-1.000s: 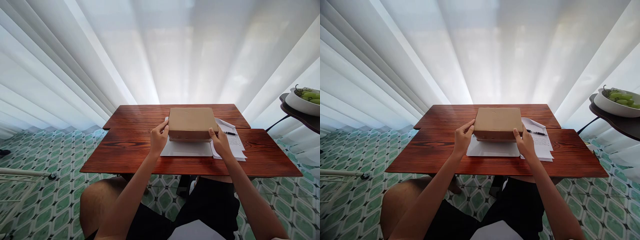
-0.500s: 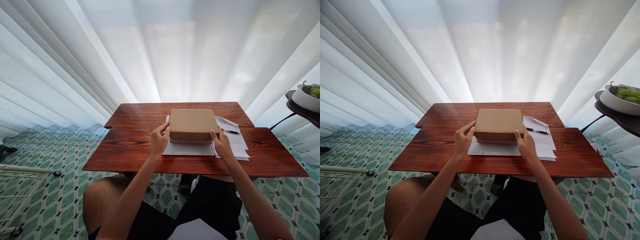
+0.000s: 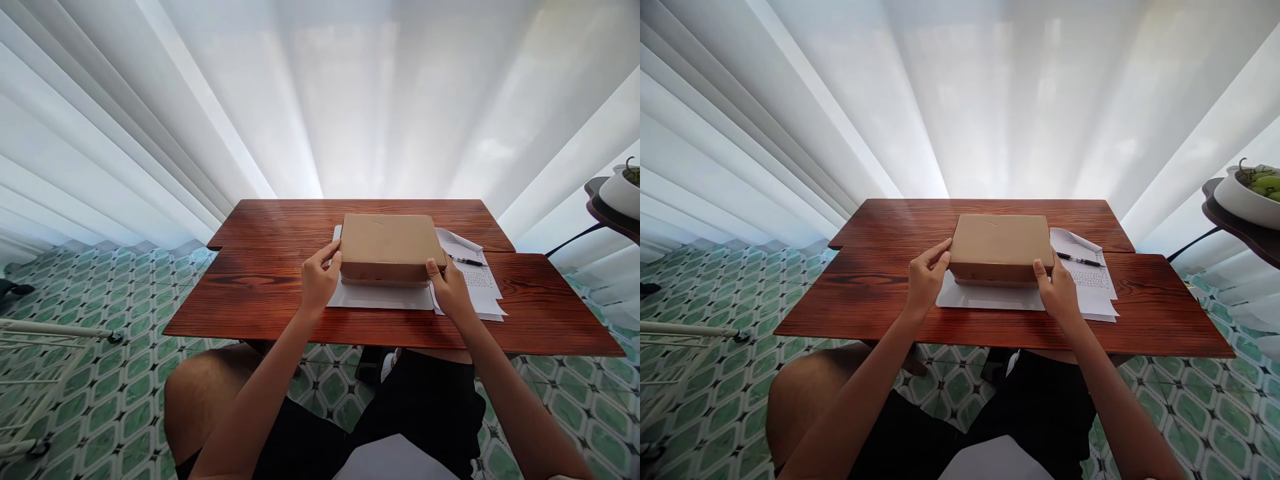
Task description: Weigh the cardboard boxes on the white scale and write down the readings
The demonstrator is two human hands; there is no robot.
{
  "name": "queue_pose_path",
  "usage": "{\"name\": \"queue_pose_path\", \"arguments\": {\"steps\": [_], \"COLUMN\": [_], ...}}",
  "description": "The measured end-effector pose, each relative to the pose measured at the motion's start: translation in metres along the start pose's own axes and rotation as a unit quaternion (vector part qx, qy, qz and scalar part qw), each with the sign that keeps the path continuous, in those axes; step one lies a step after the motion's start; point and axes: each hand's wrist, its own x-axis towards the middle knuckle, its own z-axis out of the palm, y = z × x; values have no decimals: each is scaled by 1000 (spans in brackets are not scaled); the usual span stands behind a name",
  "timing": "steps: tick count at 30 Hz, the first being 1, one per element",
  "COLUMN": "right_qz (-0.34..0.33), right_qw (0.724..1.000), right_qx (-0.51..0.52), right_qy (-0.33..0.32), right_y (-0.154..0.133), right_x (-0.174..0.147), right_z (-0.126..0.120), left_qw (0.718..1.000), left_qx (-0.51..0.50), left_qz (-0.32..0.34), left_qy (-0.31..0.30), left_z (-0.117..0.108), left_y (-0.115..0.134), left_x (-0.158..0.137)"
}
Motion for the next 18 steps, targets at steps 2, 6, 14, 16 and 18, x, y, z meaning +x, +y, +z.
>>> {"name": "queue_pose_path", "arguments": {"steps": [2, 6, 14, 16, 18], "right_qz": [-1, -1, -234, -295, -369], "right_qw": [1000, 998, 938, 939, 908], "right_qx": [2, 44, 203, 176, 135], "right_qy": [-7, 55, 155, -6, -142], "right_y": [2, 6, -48, -67, -82], "right_x": [0, 4, -21, -34, -44], "right_z": [-1, -6, -3, 8, 22], "left_qw": [1000, 993, 860, 816, 760], "left_qx": [4, 31, 37, 27, 3], "left_qz": [8, 104, 508, 576, 641], "left_qy": [-10, 44, 29, -44, -108], "left_z": [-2, -13, -36, -30, -18], "left_y": [-1, 1, 64, 79, 83], "left_x": [-1, -5, -33, -48, -68]}}
